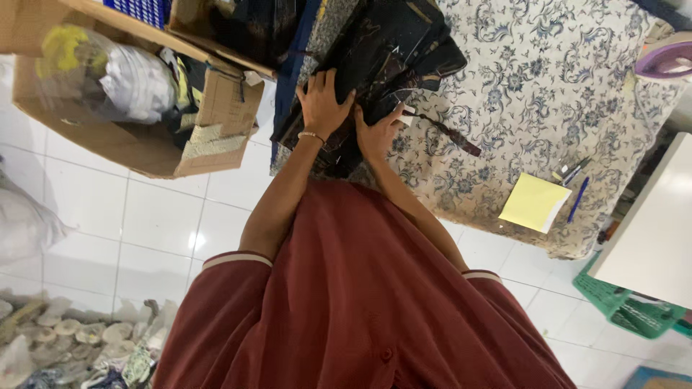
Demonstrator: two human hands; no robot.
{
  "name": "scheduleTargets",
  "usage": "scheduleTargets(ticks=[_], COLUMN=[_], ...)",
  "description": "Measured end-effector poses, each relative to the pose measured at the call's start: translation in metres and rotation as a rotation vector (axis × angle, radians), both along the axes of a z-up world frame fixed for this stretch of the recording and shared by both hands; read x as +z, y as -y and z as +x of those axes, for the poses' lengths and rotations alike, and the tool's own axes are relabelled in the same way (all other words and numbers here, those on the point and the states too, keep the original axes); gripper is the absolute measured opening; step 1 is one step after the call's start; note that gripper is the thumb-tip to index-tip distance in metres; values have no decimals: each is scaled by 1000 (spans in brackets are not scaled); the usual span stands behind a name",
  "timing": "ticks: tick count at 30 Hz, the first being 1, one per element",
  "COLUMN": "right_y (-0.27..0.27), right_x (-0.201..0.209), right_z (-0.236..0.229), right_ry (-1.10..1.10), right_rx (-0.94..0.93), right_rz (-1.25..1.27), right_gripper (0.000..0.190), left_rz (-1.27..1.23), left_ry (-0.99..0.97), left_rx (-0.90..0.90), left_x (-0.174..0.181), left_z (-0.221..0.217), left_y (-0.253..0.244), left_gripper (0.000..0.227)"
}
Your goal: The person aligns a dark patterned fabric on a table, places a yellow paper template on it, and uses a white marking tool to trace the template's outline onto the fabric. The person then removes the template and adjusts the fabric.
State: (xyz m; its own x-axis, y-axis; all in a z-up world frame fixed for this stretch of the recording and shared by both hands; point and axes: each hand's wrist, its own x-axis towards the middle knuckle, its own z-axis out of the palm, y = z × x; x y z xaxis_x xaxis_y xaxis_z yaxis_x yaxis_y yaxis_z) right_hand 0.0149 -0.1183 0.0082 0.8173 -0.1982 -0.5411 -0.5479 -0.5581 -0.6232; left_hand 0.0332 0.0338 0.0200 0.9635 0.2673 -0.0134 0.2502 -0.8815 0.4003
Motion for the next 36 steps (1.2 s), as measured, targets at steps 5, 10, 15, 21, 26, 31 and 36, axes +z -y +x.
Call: scheduleTargets(ticks=[5, 10, 15, 21, 26, 31, 36], right_y=[25, 77, 111, 109, 95, 118, 160], right_x=[-41, -68, -62, -90, -110, -108, -81], right_z=[1, -15, -31, -38, -11, 17, 36], right_ry=[278, 343, 156, 462, 375, 441, 615], right_rx=[37, -47, -301, -171, -173, -167, 9], right_rz=[41, 239, 595, 413, 270, 301, -5], right_gripper=[115, 99, 82, 61, 38, 28, 33], left_rz=[-108, -361, -636, -652, -527, -405, -250], left_ry=[-190, -396, -526, -571, -542, -189, 127], left_rx=[14, 157, 237, 238, 232, 229, 128], left_x=[5, 16, 10, -2, -2, -17, -20], left_z=[7, 21, 30, 37, 31, 7, -39], left_y=[-16, -43, -73, -81, -73, -46, -8], left_gripper=[66, 76, 90, 88, 81, 80, 79])
